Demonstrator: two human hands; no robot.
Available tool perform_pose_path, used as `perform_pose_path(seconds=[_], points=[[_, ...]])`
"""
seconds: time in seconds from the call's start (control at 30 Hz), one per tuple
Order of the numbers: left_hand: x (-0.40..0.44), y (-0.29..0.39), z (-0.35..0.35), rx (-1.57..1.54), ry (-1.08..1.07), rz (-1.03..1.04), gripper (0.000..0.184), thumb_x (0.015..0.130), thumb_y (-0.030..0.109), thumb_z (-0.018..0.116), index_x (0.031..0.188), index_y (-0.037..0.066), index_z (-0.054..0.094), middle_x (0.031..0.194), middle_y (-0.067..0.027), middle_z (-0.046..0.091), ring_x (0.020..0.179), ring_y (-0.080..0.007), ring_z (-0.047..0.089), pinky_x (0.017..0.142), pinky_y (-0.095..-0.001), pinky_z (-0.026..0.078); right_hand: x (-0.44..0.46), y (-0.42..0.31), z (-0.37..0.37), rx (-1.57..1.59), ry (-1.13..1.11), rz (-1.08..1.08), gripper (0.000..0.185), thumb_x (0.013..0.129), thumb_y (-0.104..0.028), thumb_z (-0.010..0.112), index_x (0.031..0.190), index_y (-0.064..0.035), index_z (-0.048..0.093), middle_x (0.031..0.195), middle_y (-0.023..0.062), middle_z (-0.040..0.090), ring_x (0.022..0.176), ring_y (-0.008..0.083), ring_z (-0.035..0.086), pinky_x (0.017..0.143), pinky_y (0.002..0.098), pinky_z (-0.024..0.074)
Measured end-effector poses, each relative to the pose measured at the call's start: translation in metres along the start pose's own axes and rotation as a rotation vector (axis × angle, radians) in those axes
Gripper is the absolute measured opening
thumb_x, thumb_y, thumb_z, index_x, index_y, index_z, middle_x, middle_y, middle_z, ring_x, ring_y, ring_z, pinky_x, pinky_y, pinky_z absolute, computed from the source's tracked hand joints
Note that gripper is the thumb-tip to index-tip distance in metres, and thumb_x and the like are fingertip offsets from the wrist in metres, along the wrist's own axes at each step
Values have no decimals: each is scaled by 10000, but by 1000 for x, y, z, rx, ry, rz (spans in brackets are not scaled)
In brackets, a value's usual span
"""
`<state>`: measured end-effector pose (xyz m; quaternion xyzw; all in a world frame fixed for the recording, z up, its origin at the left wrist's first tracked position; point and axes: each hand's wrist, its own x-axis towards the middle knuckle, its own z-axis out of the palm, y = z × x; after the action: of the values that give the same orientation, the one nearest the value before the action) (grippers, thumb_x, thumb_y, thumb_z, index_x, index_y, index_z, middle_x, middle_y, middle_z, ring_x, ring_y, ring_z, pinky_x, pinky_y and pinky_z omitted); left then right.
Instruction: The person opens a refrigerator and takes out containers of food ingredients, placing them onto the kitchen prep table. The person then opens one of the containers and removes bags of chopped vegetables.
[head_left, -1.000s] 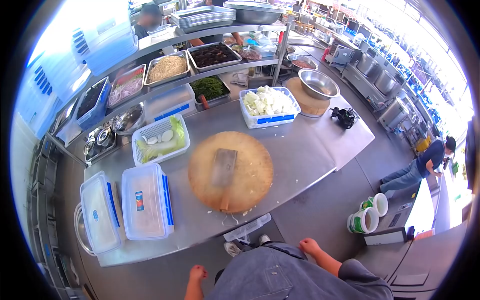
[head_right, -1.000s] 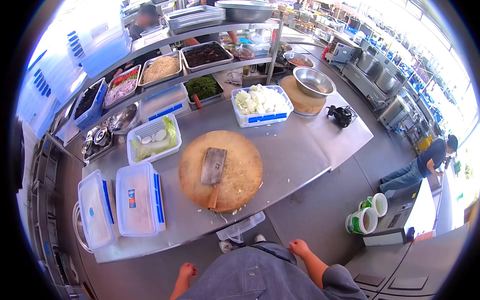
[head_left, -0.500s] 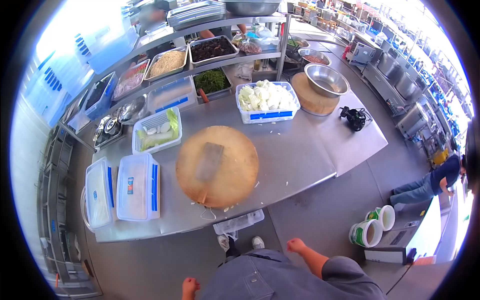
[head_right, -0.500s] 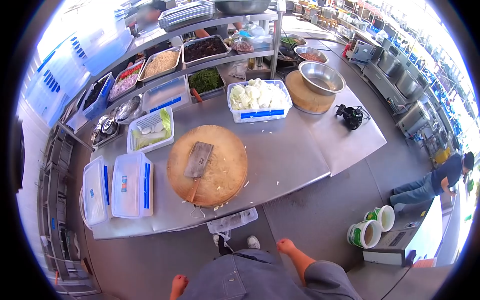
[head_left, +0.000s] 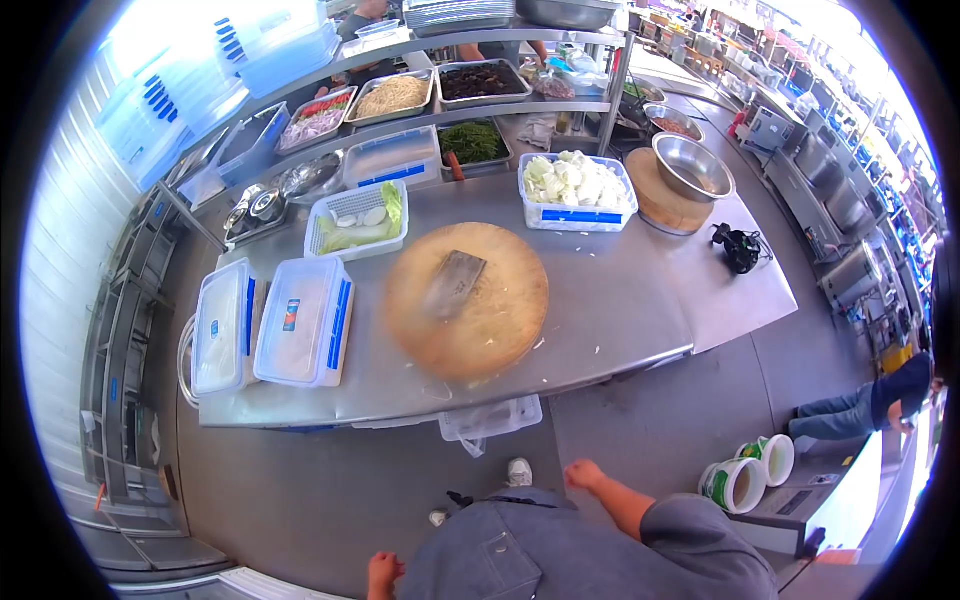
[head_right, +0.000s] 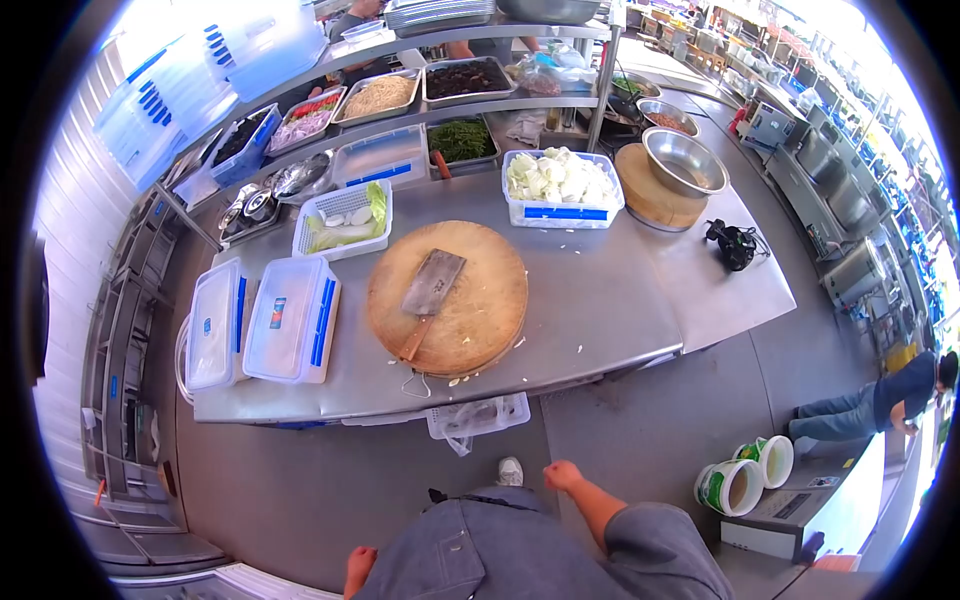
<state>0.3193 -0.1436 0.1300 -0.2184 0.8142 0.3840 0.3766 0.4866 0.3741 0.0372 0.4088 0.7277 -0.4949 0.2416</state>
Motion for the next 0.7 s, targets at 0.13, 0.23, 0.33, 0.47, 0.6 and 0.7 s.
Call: perform_pose_path(seconds=[0.13, 0.23, 0.33, 0.47, 0.6, 0.7], points=[[19, -16, -13, -42, -25, 33, 178, 879, 126, 527, 971, -20, 571, 749, -150, 660, 540, -201, 612, 498, -321, 524, 1, -6, 34, 340, 48, 120, 259, 912, -252, 555, 898, -25, 679, 808, 130, 698, 676, 201, 675, 627, 332, 554], [32, -57, -44, -157, -52, 6, 185, 885, 139, 537, 977, -17, 577, 763, -145, 662, 559, -194, 617, 517, -317, 526, -24, -11, 64, 294, 55, 180, 222, 912, -199, 573, 990, -5, 647, 859, 138, 693, 698, 209, 679, 631, 318, 566], [46, -107, -70, -277, -16, -61, 185, 887, 144, 541, 982, -10, 581, 772, -140, 666, 574, -194, 623, 527, -323, 531, -34, -23, 91, 208, 148, 136, 211, 911, -181, 574, 952, 19, 627, 812, 126, 683, 702, 205, 679, 627, 324, 565], [79, -184, -85, -462, 32, -147, 170, 884, 141, 544, 976, 6, 591, 793, -135, 677, 590, -200, 634, 535, -336, 540, -25, -73, 114, 198, 113, 54, 182, 909, -167, 575, 955, 6, 606, 789, 131, 673, 692, 222, 675, 605, 340, 560], [68, -231, -120, -537, 87, -294, 154, 881, 135, 545, 962, 15, 597, 805, -129, 678, 593, -201, 634, 535, -344, 544, -20, -135, 156, 126, 13, 22, 161, 902, -151, 572, 985, -14, 593, 774, 122, 666, 680, 223, 670, 586, 336, 554], [67, -252, -137, -536, 112, -291, 144, 881, 139, 546, 948, 23, 599, 790, -118, 664, 586, -193, 626, 537, -342, 545, -25, -179, 185, 52, -26, -31, 138, 903, -149, 563, 967, -32, 595, 764, 110, 657, 663, 223, 659, 573, 332, 547]])
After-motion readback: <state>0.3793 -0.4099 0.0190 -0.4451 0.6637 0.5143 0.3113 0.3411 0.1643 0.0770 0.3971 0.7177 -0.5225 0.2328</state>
